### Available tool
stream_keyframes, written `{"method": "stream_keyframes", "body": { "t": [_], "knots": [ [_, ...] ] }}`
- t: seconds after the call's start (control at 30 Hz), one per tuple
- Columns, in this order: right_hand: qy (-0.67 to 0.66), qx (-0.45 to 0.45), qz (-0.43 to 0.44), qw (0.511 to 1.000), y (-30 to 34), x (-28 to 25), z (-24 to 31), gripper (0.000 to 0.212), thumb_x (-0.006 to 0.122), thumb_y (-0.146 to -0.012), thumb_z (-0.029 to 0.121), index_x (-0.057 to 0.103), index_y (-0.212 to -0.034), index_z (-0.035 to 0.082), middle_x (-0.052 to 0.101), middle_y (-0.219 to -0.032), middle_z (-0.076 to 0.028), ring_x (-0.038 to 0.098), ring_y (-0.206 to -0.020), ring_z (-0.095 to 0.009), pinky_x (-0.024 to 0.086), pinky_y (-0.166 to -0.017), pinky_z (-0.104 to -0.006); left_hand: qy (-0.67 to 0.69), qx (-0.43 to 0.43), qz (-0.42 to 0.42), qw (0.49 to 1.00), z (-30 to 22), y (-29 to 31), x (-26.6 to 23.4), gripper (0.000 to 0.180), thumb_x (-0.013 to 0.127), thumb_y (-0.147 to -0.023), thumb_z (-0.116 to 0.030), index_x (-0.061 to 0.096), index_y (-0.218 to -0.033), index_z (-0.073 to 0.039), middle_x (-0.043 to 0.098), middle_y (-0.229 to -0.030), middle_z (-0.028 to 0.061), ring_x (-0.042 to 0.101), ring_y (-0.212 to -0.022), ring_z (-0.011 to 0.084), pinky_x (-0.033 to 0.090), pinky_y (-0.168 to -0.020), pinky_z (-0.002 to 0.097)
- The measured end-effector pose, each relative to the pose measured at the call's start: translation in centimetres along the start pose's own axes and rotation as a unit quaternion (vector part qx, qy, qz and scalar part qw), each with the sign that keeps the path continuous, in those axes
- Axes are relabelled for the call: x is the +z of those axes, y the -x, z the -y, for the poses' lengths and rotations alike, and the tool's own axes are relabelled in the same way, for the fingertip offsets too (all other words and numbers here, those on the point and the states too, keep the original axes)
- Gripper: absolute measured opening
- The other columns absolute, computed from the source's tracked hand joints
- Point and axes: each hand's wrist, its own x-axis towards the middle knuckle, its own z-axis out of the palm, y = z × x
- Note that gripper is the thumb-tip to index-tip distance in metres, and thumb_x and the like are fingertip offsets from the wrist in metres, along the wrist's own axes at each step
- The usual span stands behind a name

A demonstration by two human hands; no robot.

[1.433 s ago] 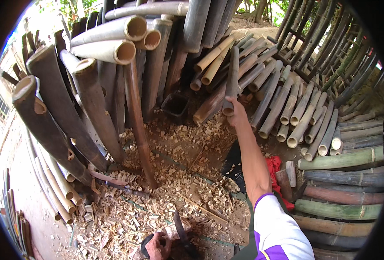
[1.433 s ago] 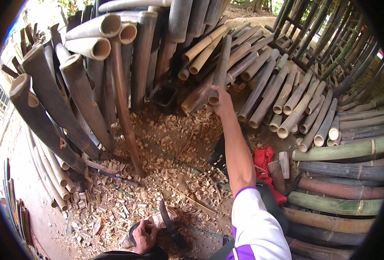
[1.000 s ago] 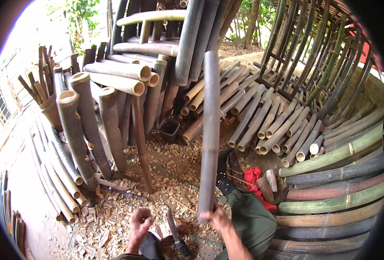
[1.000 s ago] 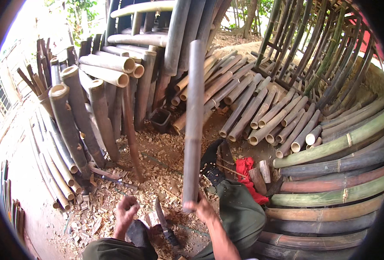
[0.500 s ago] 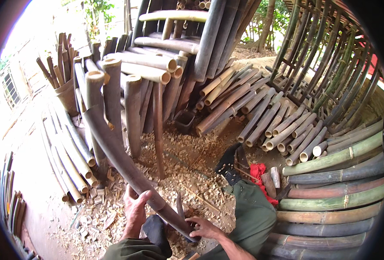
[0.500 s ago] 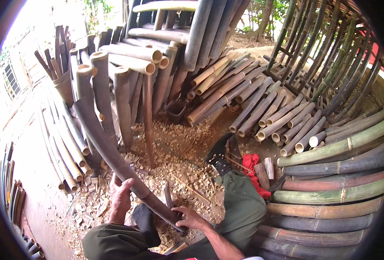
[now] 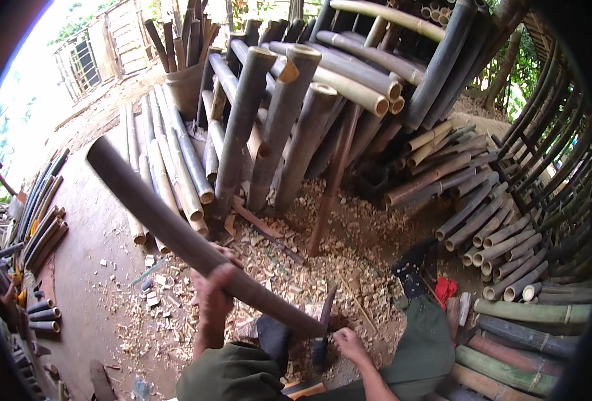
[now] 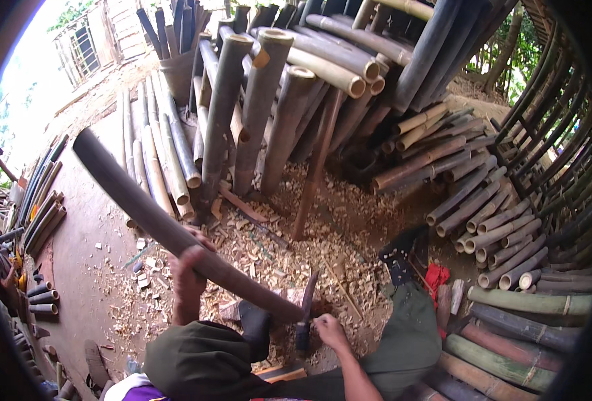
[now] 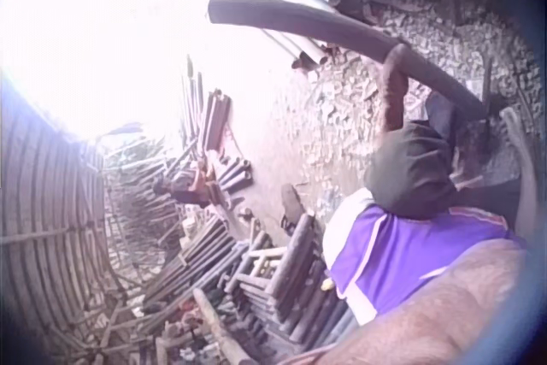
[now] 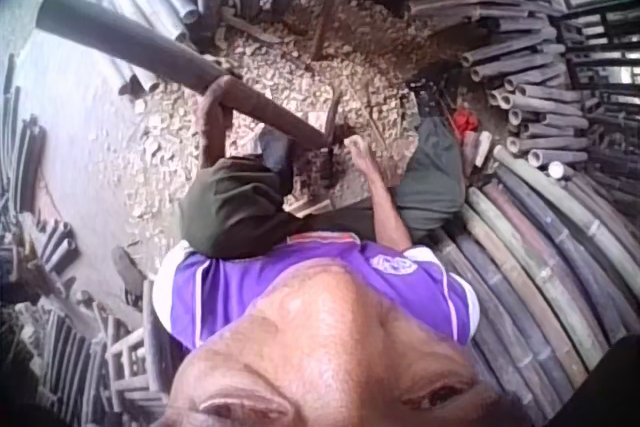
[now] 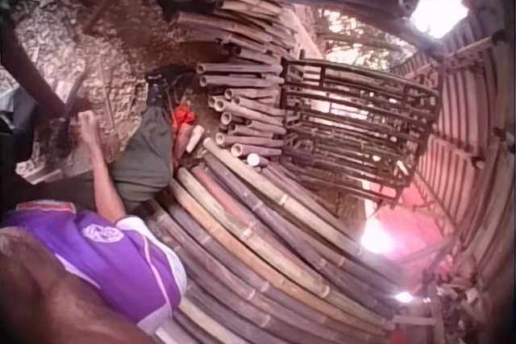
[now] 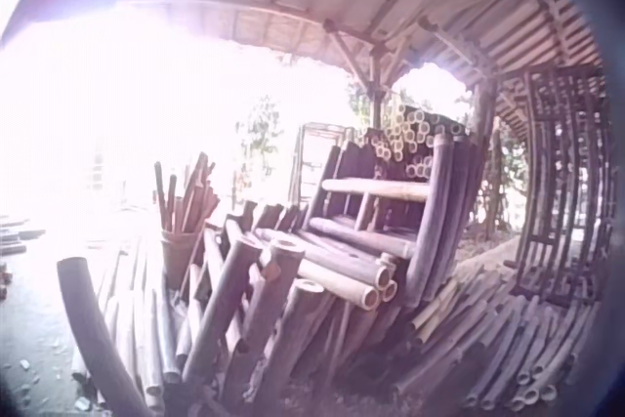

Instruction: The person sits on the ground and uses a knife to shave the outer layer off bamboo poles. They repeatedly pick up poles, shave them, and place them back in a stack.

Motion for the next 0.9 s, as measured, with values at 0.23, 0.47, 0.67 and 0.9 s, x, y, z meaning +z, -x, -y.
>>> {"method": "stream_keyframes", "body": {
  "t": [0.23, 0.47, 0.67, 0.9],
  "knots": [
    [0.263, 0.028, -0.058, 0.963, 2.1, 7.2, 1.5, 0.054, 0.083, -0.080, 0.031, 0.049, -0.115, 0.008, 0.071, -0.103, -0.022, 0.068, -0.104, -0.047, 0.053, -0.086, -0.0564, -0.090, -0.001, -0.273, 0.958, 0.0, -0.6, -10.6, 0.034, 0.081, -0.084, -0.015, 0.062, -0.105, 0.002, 0.067, -0.087, 0.0115, 0.067, -0.074, 0.0225, 0.059, -0.069, 0.0366],
    [-0.100, -0.051, -0.003, 0.994, 4.7, 5.3, 2.8, 0.044, 0.086, -0.082, 0.030, 0.056, -0.106, 0.007, 0.059, -0.091, -0.002, 0.053, -0.076, -0.011, 0.048, -0.068, -0.0284, -0.073, -0.012, -0.321, 0.944, 2.9, 0.4, -11.9, 0.033, 0.086, -0.081, -0.010, 0.065, -0.104, 0.000, 0.069, -0.091, 0.0087, 0.070, -0.079, 0.0214, 0.062, -0.073, 0.0377],
    [-0.053, -0.012, 0.023, 0.998, 6.9, 3.9, 6.0, 0.047, 0.072, -0.097, 0.020, 0.046, -0.135, 0.007, 0.068, -0.101, -0.015, 0.071, -0.086, -0.024, 0.059, -0.069, -0.0366, -0.090, -0.012, -0.292, 0.952, 4.9, 0.2, -11.2, 0.041, 0.089, -0.081, -0.015, 0.063, -0.109, 0.000, 0.069, -0.091, 0.0093, 0.070, -0.080, 0.0220, 0.061, -0.075, 0.0375],
    [0.182, -0.081, -0.117, 0.973, 5.9, 4.9, 6.1, 0.041, 0.070, -0.098, 0.022, 0.050, -0.128, 0.003, 0.068, -0.088, -0.023, 0.069, -0.077, -0.043, 0.052, -0.068, -0.0506, -0.112, -0.088, -0.371, 0.918, 7.6, 0.4, -13.3, 0.032, 0.089, -0.079, -0.008, 0.068, -0.103, 0.001, 0.072, -0.090, 0.0101, 0.071, -0.081, 0.0225, 0.062, -0.077, 0.0389]
  ]
}}
